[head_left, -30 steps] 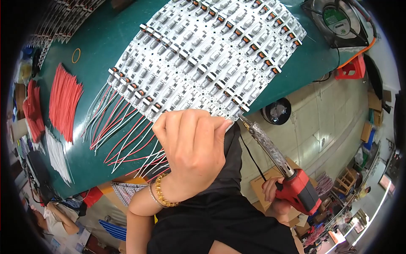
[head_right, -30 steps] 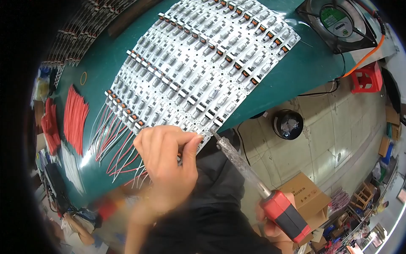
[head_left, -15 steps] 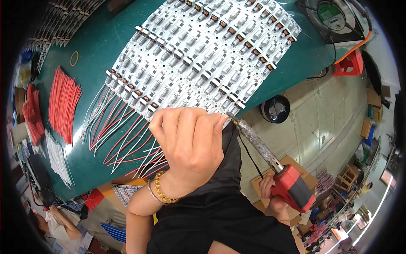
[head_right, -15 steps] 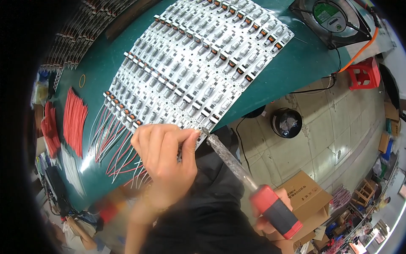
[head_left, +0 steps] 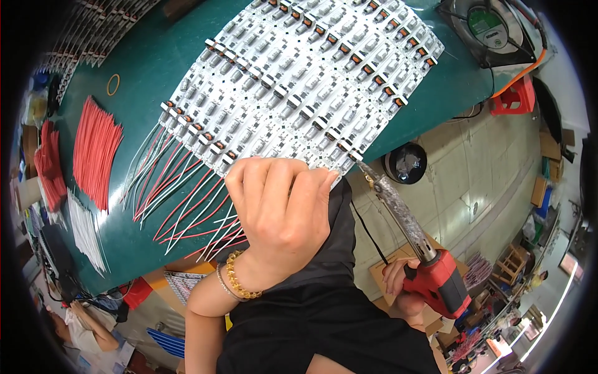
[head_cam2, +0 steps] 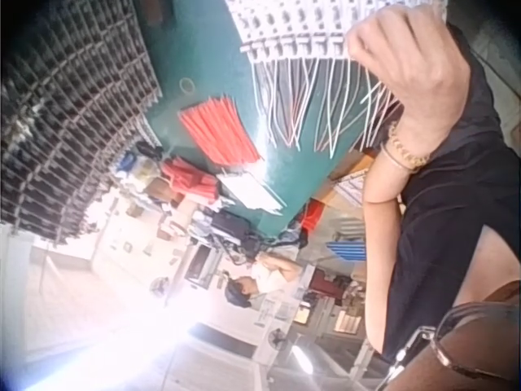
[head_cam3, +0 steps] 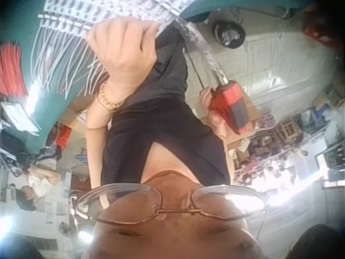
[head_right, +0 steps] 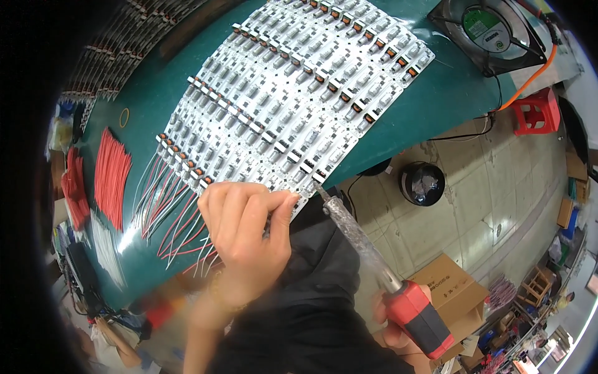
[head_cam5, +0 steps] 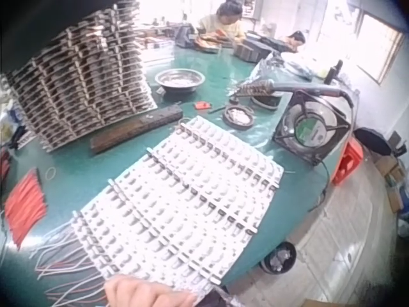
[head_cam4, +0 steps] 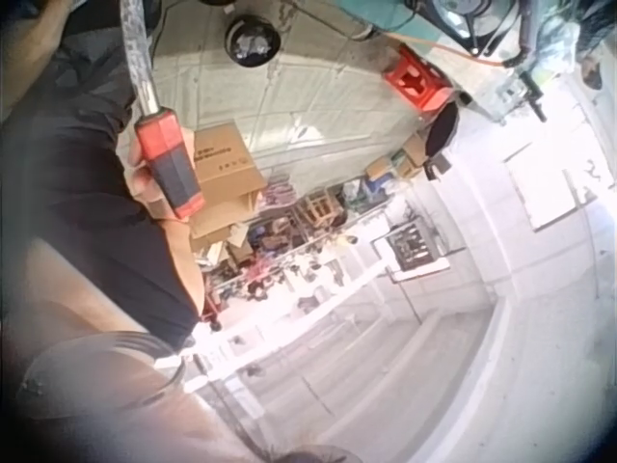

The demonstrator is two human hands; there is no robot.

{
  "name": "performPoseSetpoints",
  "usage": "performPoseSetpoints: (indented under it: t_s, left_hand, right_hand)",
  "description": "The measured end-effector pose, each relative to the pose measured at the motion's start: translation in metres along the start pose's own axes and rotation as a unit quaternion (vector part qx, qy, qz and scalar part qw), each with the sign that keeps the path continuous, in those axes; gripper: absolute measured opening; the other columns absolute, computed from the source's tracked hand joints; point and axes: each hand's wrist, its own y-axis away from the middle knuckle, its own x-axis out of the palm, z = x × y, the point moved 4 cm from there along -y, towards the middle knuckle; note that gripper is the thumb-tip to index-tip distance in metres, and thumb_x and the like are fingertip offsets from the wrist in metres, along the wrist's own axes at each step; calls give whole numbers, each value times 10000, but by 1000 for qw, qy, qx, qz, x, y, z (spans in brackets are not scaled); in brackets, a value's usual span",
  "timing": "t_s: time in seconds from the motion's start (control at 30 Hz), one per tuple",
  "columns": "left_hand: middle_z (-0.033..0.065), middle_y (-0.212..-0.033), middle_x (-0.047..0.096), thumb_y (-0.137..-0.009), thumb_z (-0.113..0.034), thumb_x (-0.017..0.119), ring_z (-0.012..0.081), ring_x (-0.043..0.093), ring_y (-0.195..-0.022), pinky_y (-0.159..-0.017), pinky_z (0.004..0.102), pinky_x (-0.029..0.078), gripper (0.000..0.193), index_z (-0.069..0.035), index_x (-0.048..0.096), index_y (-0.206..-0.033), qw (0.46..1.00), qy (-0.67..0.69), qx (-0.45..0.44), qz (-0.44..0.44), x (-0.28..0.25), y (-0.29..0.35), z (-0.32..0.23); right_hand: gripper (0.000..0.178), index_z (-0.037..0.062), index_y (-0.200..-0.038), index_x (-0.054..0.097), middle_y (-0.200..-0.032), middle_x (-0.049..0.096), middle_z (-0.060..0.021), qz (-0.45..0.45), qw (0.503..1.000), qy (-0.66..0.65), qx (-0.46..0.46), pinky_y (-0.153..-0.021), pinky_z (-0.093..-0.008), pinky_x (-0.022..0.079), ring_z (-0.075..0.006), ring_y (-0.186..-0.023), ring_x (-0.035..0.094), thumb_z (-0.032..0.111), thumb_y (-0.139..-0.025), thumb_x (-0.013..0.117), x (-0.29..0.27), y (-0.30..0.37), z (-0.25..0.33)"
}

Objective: The person solders wires to an electronic board using a soldering iron. After setting the completed board aside, the person takes another board from a stack and solders red and white wires to it using the soldering iron.

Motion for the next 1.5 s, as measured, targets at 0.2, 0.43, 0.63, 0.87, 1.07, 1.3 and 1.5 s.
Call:
performPoseSetpoints:
  t_s: [0.2,0.43,0.63,0.87,1.07,1.3,1.5]
  left_hand:
    - [35,-873,601,-715,-69,773,242,529,-806,-824,410,371,147,-80,658,-805,997,53,-48,6,-22,-4,18]
    - [16,-886,609,-703,-48,773,235,537,-845,-855,412,355,137,-81,651,-755,998,38,-46,37,-23,-8,17]
    - [25,-892,593,-693,-46,762,250,527,-867,-851,432,354,139,-74,632,-730,996,42,-47,67,-25,-18,14]
    - [43,-898,573,-678,-21,732,265,518,-878,-842,441,357,135,-64,606,-703,996,28,-47,77,-23,-14,14]
    - [51,-893,567,-653,-5,709,272,515,-876,-838,447,358,132,-66,602,-701,997,44,-29,64,-20,-17,11]
    - [50,-890,567,-658,-5,707,272,515,-880,-834,448,363,132,-68,597,-694,997,40,-22,63,-21,-17,12]
    - [63,-908,566,-672,-20,704,283,519,-889,-823,442,370,120,-61,601,-718,998,20,-21,59,-30,-13,18]
  right_hand:
    - [914,26,-1355,446,-526,472,44,49,983,43,-169,-513,-278,433,-128,-453,501,769,-829,520,6,-2,-3]
    - [654,49,-653,570,-649,551,-15,59,995,-47,-60,-518,-281,363,-131,-571,505,660,-678,800,3,-9,-10]
    - [638,50,-649,566,-631,536,-19,43,996,-24,-73,-519,-279,372,-135,-562,509,646,-705,786,8,-10,0]
    - [630,65,-659,584,-661,574,-10,-53,967,237,-73,-535,-279,400,-156,-589,561,667,-718,760,-8,7,-16]
    - [565,82,-637,575,-631,555,-18,-17,969,193,-152,-515,-288,401,-177,-549,555,614,-781,700,-10,3,-13]
    - [706,63,-620,541,-617,524,-11,41,977,144,-155,-489,-288,368,-146,-521,511,745,-777,629,-2,-5,-10]
    - [640,67,-752,597,-665,499,1,88,988,52,-116,-516,-299,338,-139,-575,476,698,-751,704,10,-6,-8]
